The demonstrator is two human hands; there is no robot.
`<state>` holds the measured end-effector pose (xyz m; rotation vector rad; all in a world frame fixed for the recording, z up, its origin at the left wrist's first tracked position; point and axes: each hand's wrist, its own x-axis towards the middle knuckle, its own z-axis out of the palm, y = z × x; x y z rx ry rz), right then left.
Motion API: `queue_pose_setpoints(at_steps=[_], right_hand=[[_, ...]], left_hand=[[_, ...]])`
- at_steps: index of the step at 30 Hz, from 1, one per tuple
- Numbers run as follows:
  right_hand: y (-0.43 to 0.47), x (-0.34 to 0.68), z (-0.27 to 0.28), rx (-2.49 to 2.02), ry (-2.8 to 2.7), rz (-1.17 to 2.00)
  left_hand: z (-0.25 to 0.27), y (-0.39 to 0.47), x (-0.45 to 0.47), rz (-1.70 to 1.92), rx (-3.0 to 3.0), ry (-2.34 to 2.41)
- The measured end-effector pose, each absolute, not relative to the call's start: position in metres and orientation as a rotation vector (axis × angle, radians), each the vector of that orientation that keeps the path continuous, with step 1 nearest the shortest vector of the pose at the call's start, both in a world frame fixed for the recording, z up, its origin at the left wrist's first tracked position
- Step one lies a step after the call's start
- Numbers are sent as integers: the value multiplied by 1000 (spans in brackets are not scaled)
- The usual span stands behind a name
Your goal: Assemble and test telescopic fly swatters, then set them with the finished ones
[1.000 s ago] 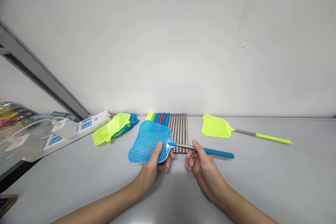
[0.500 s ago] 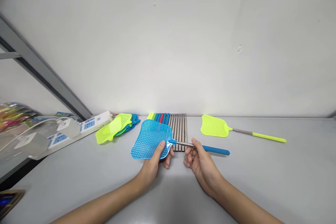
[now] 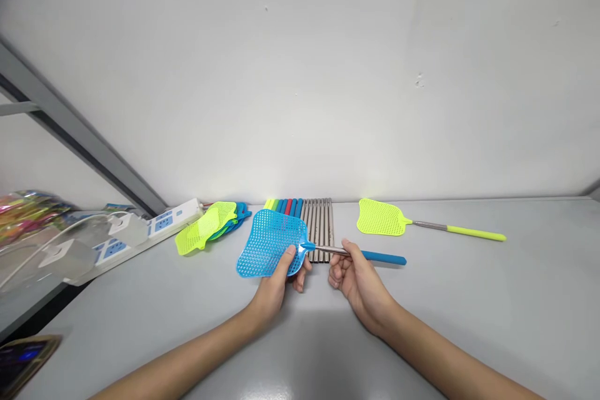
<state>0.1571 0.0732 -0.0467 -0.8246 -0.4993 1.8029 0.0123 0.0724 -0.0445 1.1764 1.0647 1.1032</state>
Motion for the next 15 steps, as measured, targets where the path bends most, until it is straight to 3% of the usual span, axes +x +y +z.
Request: queue_pose_setpoints(at_steps=[15], right_hand=[[73,158,-46,-813,-484,1781]], left_hand=[[-44,73,12,1097,1202,1073]])
